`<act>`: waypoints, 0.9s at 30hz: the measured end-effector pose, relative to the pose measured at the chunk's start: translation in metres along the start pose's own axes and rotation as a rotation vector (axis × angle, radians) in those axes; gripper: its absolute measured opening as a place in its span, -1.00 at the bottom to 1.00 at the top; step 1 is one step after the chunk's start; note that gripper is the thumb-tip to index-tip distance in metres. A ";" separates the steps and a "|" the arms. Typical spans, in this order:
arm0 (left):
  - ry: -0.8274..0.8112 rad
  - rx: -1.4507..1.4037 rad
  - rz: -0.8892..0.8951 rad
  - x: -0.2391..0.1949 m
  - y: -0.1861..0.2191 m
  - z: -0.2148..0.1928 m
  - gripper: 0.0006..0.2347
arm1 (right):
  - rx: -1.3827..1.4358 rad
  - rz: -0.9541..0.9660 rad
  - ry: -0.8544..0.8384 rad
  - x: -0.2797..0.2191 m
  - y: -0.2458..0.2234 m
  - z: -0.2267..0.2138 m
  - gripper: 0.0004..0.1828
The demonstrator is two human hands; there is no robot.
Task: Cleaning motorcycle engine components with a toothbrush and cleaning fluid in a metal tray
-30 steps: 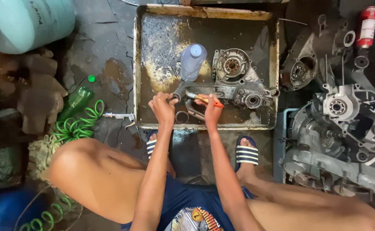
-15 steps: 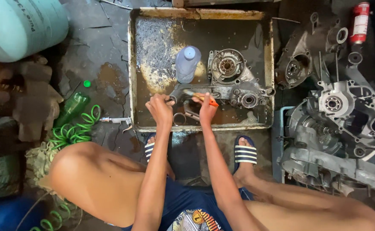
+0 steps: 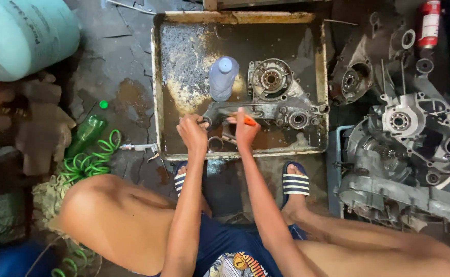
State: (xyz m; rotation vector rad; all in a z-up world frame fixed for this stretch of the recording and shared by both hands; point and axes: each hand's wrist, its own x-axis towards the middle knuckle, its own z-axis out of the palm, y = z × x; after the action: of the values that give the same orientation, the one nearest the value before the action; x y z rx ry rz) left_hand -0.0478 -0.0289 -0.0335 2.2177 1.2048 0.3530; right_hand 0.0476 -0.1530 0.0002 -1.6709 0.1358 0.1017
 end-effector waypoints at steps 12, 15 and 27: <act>0.006 -0.003 0.016 0.004 -0.010 0.008 -0.83 | 0.160 -0.020 -0.149 0.029 0.049 -0.024 -0.78; 0.000 -0.010 0.014 0.009 -0.020 0.020 -0.84 | 0.296 0.000 -0.229 0.016 0.054 -0.006 -0.72; 0.026 -0.026 0.030 0.005 -0.014 0.014 -0.81 | -0.183 -0.364 0.028 0.022 0.055 -0.006 -0.65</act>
State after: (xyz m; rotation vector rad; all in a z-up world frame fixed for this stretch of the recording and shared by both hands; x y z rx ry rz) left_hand -0.0479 -0.0243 -0.0529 2.2177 1.1744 0.4082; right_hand 0.0614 -0.1651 -0.0568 -1.8530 -0.1617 -0.1888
